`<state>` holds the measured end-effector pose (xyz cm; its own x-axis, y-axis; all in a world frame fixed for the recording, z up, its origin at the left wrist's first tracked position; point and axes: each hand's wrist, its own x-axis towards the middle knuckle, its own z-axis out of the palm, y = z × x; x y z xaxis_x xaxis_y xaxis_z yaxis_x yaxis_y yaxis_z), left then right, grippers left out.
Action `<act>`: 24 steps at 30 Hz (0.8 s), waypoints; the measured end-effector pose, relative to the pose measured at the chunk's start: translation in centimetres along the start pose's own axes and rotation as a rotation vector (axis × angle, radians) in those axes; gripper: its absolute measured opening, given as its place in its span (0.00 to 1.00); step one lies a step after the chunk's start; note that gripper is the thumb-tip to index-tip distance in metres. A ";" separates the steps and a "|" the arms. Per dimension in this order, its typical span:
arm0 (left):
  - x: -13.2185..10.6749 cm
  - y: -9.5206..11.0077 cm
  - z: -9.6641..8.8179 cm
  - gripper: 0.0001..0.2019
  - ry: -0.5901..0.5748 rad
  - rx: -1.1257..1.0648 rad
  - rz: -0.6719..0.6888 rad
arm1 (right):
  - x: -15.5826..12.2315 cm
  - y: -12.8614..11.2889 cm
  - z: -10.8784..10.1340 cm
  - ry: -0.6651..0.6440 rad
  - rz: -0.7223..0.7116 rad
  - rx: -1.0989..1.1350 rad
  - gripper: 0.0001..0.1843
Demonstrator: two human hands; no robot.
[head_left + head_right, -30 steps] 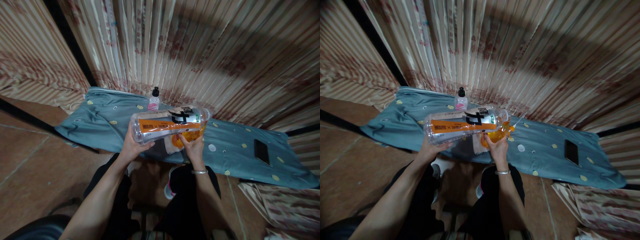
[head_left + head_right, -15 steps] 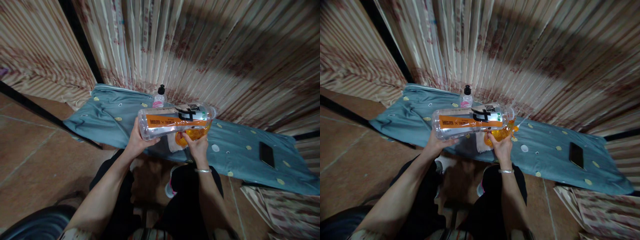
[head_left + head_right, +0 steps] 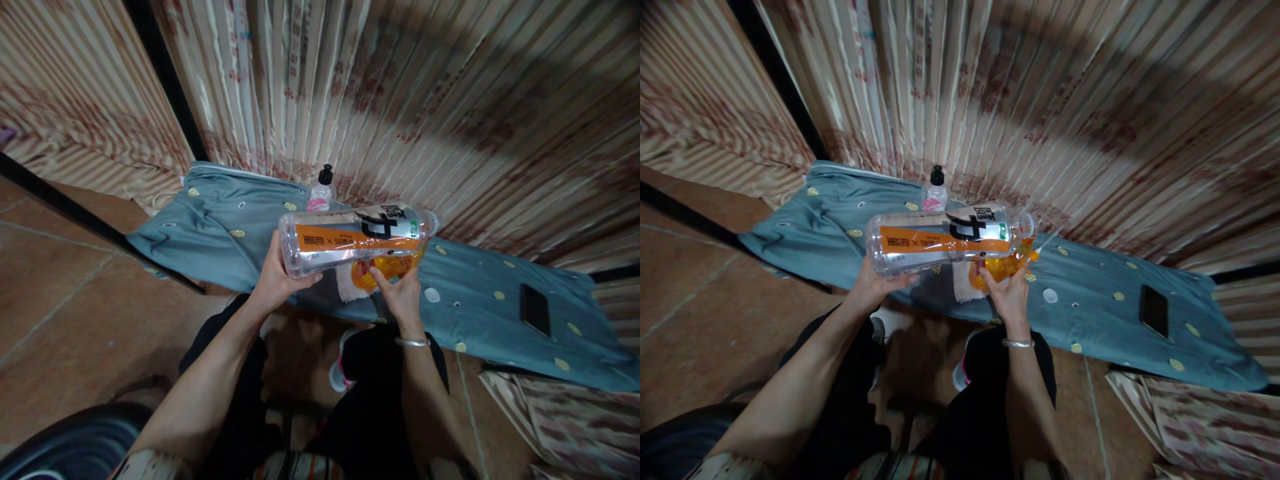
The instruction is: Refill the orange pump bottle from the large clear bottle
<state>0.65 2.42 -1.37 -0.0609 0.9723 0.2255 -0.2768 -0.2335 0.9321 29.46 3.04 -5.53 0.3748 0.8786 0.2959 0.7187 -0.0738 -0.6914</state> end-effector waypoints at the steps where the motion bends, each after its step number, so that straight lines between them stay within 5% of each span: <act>1: 0.0 -0.1 0.0 0.45 0.001 -0.003 0.000 | -0.1 0.1 0.0 0.004 -0.009 -0.002 0.63; 8: 0.1 -0.4 0.2 0.44 -0.002 -0.036 0.022 | -0.2 0.3 -0.1 0.040 -0.109 0.037 0.50; 18: 0.2 -0.8 0.2 0.44 -0.003 -0.046 0.030 | -0.1 -0.2 0.9 0.078 0.056 0.025 0.67; 24: 0.0 -0.4 0.2 0.44 -0.001 -0.049 0.008 | 0.0 -0.4 1.5 0.133 0.022 0.006 0.58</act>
<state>0.99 2.54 -1.66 -0.0629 0.9703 0.2335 -0.3232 -0.2412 0.9151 28.33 3.79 -6.27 0.4653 0.8063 0.3653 0.7060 -0.0891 -0.7025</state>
